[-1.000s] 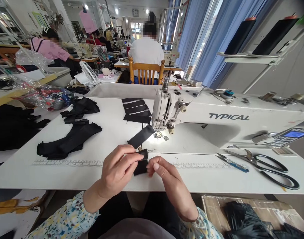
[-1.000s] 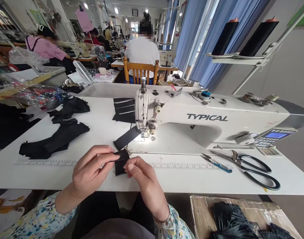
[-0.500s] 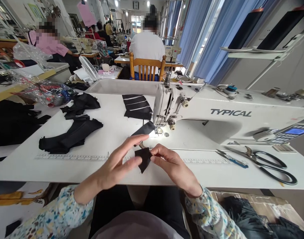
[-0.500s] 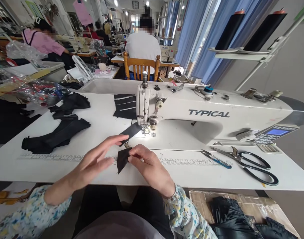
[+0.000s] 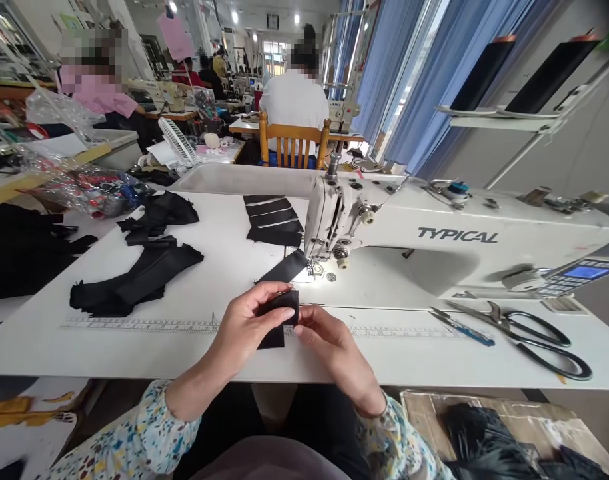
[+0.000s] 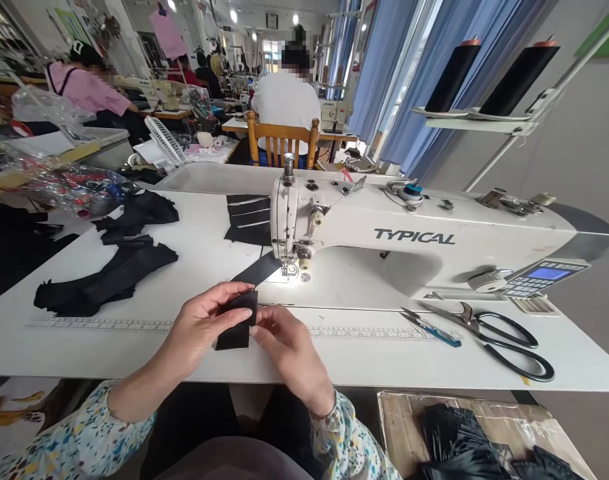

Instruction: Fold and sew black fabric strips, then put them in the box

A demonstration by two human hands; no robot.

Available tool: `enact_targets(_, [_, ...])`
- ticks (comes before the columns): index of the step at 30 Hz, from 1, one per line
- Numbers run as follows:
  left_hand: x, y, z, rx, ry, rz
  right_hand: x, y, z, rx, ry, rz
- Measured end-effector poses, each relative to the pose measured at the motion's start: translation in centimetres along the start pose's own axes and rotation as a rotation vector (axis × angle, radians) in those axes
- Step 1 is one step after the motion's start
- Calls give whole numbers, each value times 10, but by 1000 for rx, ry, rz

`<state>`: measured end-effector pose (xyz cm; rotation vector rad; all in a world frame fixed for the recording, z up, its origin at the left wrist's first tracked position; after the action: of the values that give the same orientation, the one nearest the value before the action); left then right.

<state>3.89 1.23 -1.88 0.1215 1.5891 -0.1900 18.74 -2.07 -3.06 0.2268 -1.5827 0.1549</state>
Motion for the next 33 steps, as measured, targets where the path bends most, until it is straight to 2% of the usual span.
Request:
enact_targets(4, [0,1,4,13,-44,-69,-1,5,2,-34,-31,-19])
enact_targets(9, [-9,5,8,73,10,-57,5,6,6,38,-44,-29])
enact_targets(14, [-3,5,3,-9,-83,-98,6,5,3,56,6,-30])
enact_targets(18, [8,5,1,-59,-214,-158,-2,6,1,68,86,42])
enact_targets(22, [9,5,-10,-154,-231,-142,-3,4,-1,48,123,73])
enact_targets(24, [7,4,-11,-166,-224,-127,-2,3,0,44,127,70])
enact_targets(29, [7,1,-4,-140,-254,-141,-2,4,5,32,145,67])
enact_targets(33, [7,2,4,-69,-268,-163,-3,8,3,-12,123,44])
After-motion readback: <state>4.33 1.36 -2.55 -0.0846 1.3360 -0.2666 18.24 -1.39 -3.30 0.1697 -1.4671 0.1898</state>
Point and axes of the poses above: each hand's wrist, its own y-axis towards the middle knuckle, its own z-axis out of the palm, x = y × z, the point moved 9 cm from there along y, towards the middle knuckle, and after that the axes turned 2 degrees about -z, right-handed, at the moved point
